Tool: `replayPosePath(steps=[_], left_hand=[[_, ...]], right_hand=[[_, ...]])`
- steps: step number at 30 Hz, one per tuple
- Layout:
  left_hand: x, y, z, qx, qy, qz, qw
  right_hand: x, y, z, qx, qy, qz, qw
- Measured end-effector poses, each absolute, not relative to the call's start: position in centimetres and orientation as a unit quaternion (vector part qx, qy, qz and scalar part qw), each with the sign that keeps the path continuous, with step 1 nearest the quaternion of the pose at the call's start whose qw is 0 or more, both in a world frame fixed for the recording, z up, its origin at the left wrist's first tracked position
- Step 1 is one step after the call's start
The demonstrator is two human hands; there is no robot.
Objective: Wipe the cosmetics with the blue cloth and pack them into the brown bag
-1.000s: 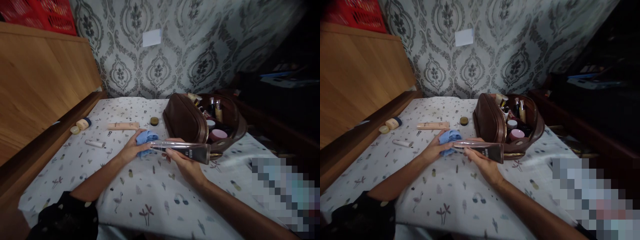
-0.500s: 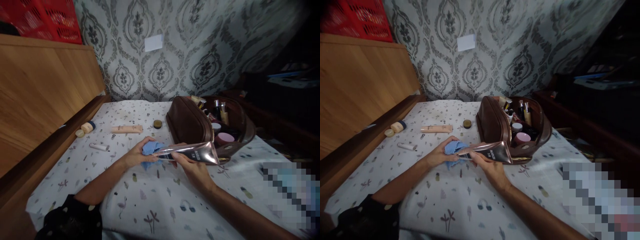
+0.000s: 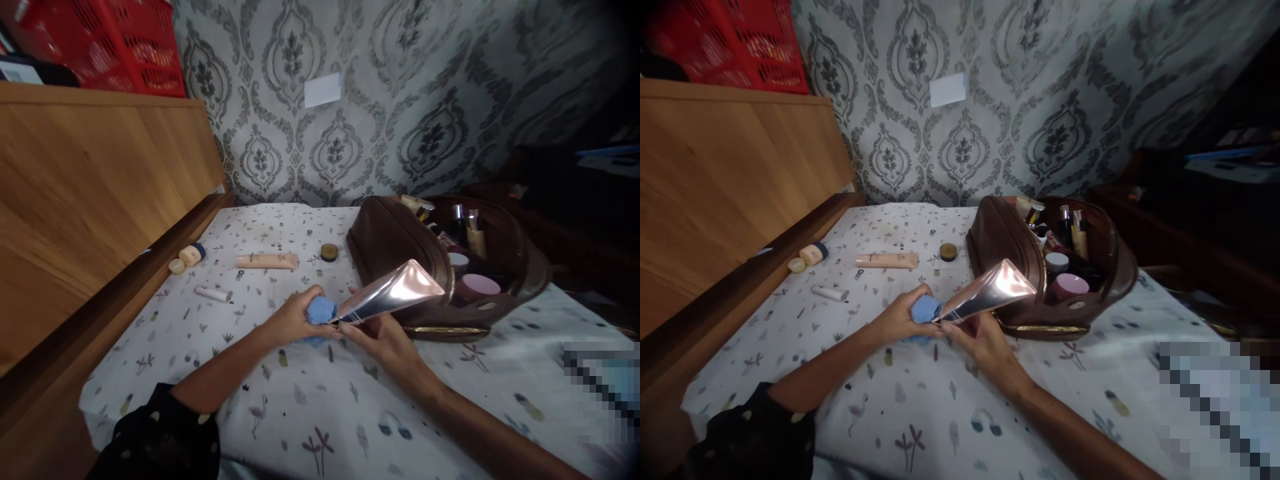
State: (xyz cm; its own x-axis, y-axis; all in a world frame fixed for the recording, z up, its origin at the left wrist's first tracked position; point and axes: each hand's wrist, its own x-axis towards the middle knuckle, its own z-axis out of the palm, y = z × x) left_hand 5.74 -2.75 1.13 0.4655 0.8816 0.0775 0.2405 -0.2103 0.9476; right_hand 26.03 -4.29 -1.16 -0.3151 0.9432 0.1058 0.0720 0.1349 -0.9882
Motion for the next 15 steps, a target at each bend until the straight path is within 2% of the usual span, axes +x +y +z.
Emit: replayPosePath(steps=[5,7,9,11,13,15], left_hand=[[5.2,-2.4,1.7,0.767,0.306,0.253,0.505],[4.5,-2.0,1.9,0.779,0.336,0.243,0.471],[3.3,-1.2,2.0,0.788,0.433,0.271,0.344],[1.7,-0.2,1.8,0.775,0.54,0.292,0.149],[-0.2,1.0,1.4,0.744,0.617,0.258,-0.011],[-2.0,2.0,0.9,0.711,0.667,0.202,-0.095]], right_hand=[[26.3,-4.8,-1.0,-0.434,-0.657,0.437,0.435],[26.4,-4.7,-0.9,-0.443,-0.671,0.422,0.419],[26.5,-4.1,-1.2,-0.461,-0.663,0.426,0.408],[26.6,-3.6,-1.7,-0.472,-0.645,0.428,0.421],[26.8,-3.2,-2.2,-0.475,-0.647,0.408,0.435],[26.8,-3.3,-2.3,-0.479,-0.675,0.37,0.423]])
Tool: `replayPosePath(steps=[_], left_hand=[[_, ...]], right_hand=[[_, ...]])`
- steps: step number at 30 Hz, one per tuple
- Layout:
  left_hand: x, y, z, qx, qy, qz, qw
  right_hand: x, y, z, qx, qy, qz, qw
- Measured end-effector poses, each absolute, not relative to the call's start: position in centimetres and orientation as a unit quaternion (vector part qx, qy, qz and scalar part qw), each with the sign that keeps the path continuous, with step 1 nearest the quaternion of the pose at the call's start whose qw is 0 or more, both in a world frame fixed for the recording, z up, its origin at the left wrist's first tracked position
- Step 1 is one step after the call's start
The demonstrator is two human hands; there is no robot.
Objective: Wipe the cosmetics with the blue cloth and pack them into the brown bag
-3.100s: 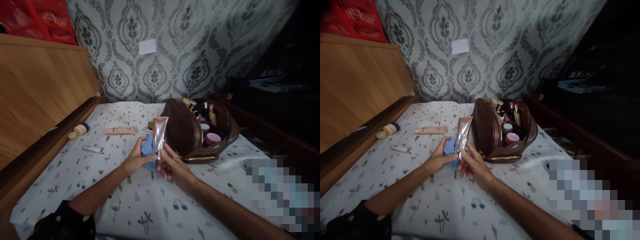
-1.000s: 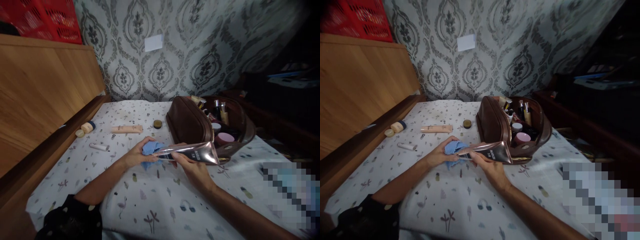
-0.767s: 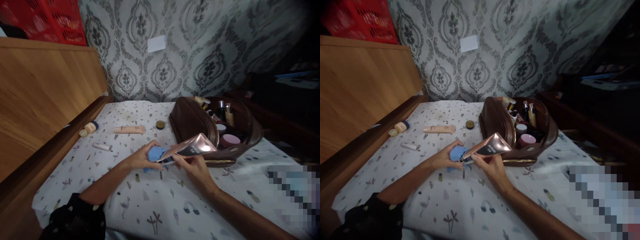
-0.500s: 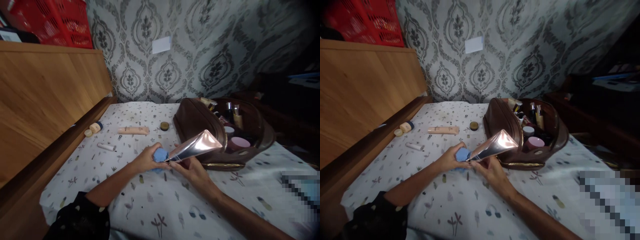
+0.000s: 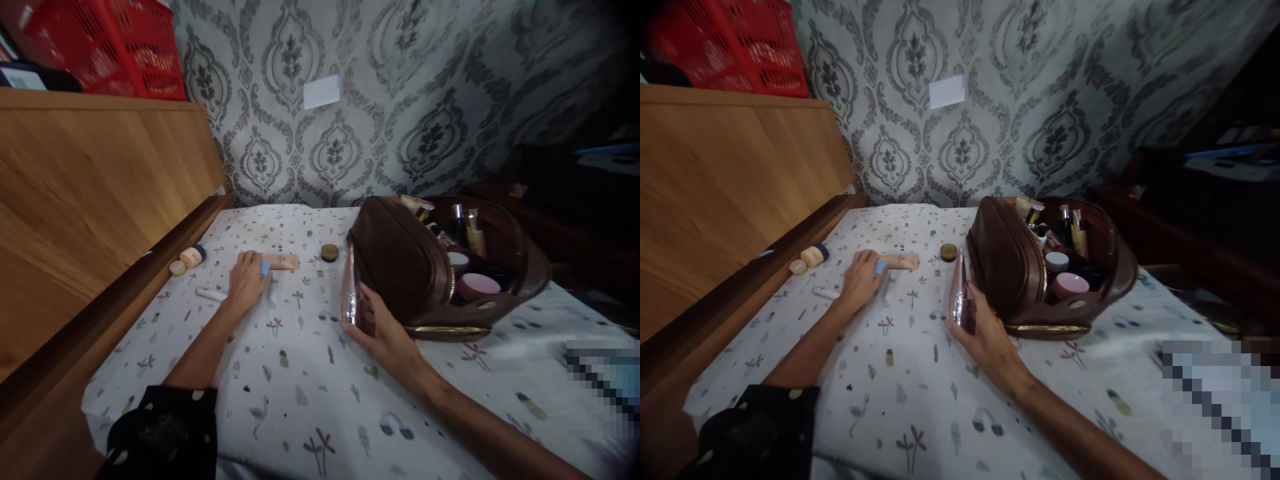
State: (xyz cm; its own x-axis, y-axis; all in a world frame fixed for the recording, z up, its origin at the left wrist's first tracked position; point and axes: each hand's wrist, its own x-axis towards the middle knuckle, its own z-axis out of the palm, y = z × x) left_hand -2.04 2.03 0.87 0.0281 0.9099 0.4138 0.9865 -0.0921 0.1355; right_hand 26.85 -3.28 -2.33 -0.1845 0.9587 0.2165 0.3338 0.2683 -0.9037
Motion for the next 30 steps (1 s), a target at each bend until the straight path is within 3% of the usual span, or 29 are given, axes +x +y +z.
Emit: replayPosePath(steps=[6,12,18,24,30], left_hand=[[-4.7,3.6,-0.7,-0.677,-0.71,-0.127,0.147],[-4.8,3.1,1.3,-0.678,-0.707,-0.131,0.151],[-4.4,2.6,2.6,-0.646,-0.73,-0.188,0.12],[-1.8,1.8,1.4,-0.723,-0.67,-0.168,-0.007],[0.5,1.0,1.4,-0.715,-0.675,-0.184,-0.016]], right_hand=[[26.9,-4.2,-1.9,-0.48,-0.747,0.261,0.378],[26.7,-4.2,-2.4,-0.441,-0.787,0.235,0.36],[26.7,-4.0,-2.5,-0.432,-0.792,0.22,0.37],[26.9,-3.8,-2.4,-0.421,-0.799,0.184,0.388],[26.9,-3.5,-2.4,-0.444,-0.795,0.159,0.381]])
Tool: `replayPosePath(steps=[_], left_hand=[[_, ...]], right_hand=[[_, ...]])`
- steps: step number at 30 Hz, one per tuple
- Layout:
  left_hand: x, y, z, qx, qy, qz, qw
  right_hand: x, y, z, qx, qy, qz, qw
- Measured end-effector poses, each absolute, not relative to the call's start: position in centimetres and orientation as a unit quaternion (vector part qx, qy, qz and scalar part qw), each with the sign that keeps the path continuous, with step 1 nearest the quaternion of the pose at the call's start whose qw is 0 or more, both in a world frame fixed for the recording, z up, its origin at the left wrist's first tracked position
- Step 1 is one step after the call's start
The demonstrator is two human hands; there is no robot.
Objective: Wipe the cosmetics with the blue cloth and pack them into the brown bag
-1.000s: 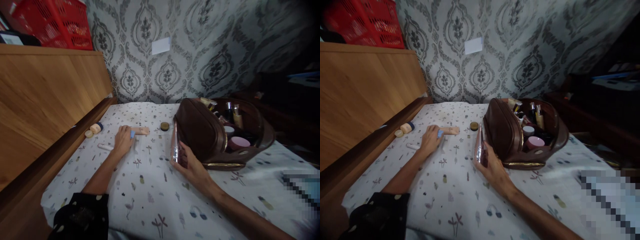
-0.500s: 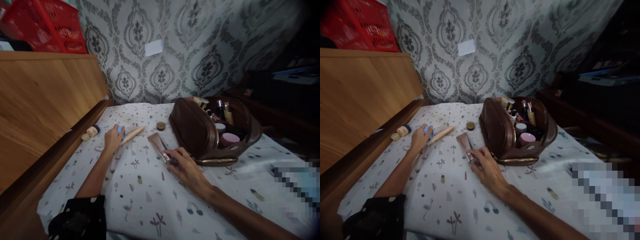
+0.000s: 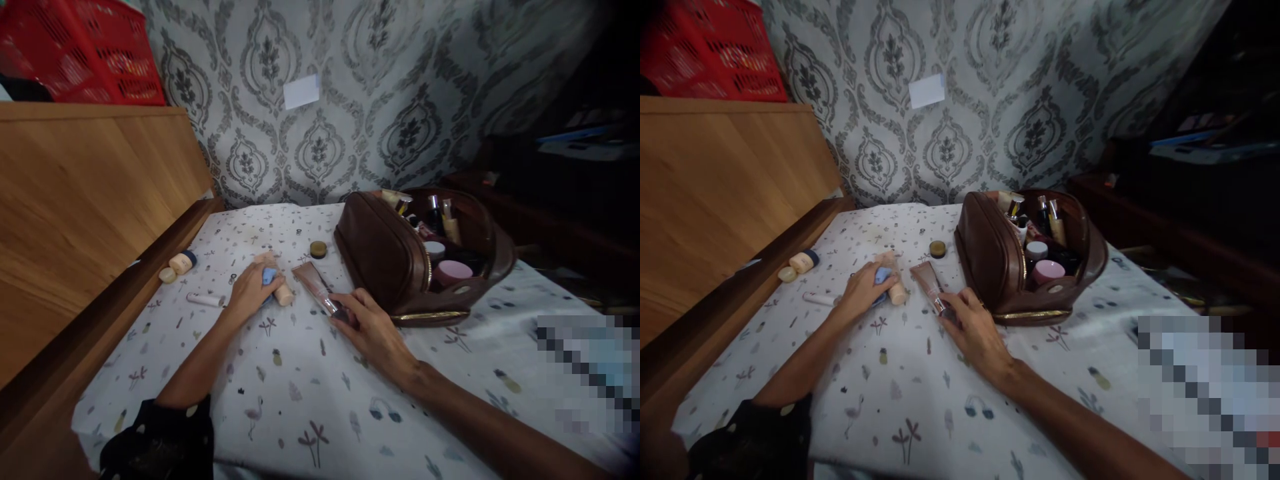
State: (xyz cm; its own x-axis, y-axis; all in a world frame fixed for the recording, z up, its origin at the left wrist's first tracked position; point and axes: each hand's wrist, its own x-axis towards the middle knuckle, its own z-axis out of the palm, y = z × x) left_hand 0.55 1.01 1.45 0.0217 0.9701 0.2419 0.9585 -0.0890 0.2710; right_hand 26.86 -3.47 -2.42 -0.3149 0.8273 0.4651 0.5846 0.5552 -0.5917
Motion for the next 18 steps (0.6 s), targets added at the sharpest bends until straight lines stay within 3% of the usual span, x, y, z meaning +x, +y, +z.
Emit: replayPosePath(steps=[7,13,18], left_hand=[[0.8,1.0,0.9,0.831,0.508,0.227,0.014],[2.6,-0.2,1.5,0.836,0.517,0.182,-0.037],[4.1,-1.5,1.8,0.844,0.494,0.211,0.006]], right_hand=[[26.8,-3.4,-2.6,-0.446,-0.778,0.161,0.412],[26.8,-3.6,-2.7,-0.416,-0.796,0.185,0.4],[26.8,-3.9,-2.5,-0.416,-0.828,0.142,0.348]])
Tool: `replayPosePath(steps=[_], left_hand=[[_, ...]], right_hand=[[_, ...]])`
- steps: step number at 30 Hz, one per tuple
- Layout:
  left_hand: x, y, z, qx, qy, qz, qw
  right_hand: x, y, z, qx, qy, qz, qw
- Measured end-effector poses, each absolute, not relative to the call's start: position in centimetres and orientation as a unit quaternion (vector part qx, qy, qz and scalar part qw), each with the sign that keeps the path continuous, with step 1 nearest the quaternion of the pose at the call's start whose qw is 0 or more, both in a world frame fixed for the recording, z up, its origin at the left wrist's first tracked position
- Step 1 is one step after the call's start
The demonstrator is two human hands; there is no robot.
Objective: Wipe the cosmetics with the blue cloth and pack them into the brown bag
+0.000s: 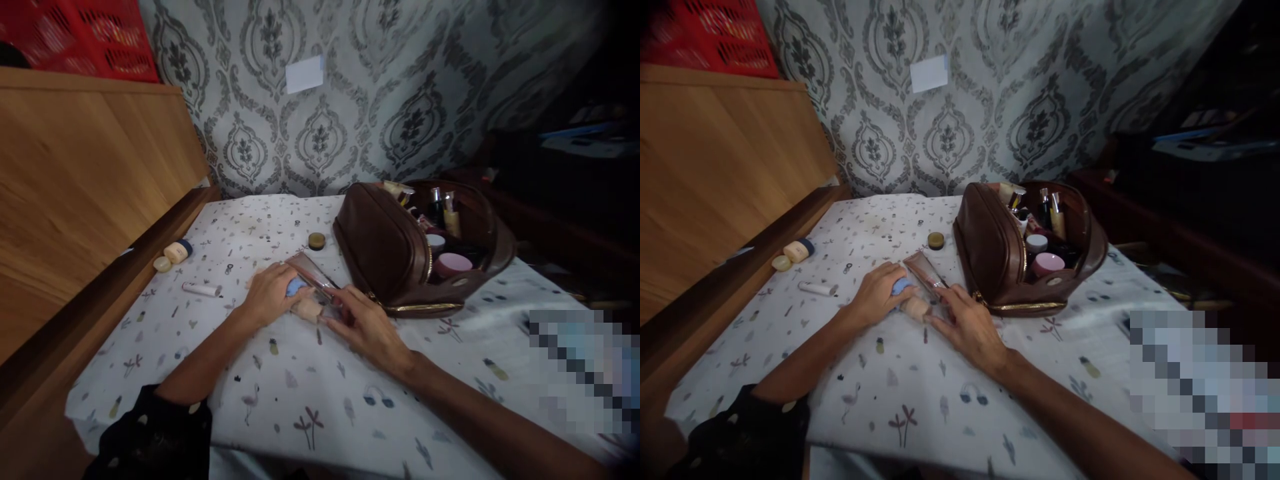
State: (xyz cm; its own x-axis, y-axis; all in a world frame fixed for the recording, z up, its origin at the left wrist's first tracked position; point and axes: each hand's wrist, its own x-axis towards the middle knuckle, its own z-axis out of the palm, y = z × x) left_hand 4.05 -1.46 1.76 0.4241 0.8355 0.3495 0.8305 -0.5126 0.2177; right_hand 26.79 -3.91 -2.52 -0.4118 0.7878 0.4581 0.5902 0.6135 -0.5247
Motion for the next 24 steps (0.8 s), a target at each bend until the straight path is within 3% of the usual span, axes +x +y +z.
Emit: replayPosePath(steps=[8,12,20,24], left_hand=[[7.0,-3.5,0.3,0.875,0.413,0.249,-0.038],[6.9,-3.0,0.0,0.874,0.42,0.232,-0.076],[2.2,0.2,1.1,0.786,0.589,0.162,-0.093],[4.1,-1.4,1.1,0.826,0.52,0.208,-0.065]], right_hand=[[26.1,-4.6,-2.2,-0.399,-0.88,0.067,0.25],[25.8,-4.7,-2.0,-0.4,-0.875,0.08,0.261],[26.2,-4.6,-2.1,-0.378,-0.855,0.17,0.311],[26.3,-4.4,-2.6,-0.374,-0.843,0.197,0.332]])
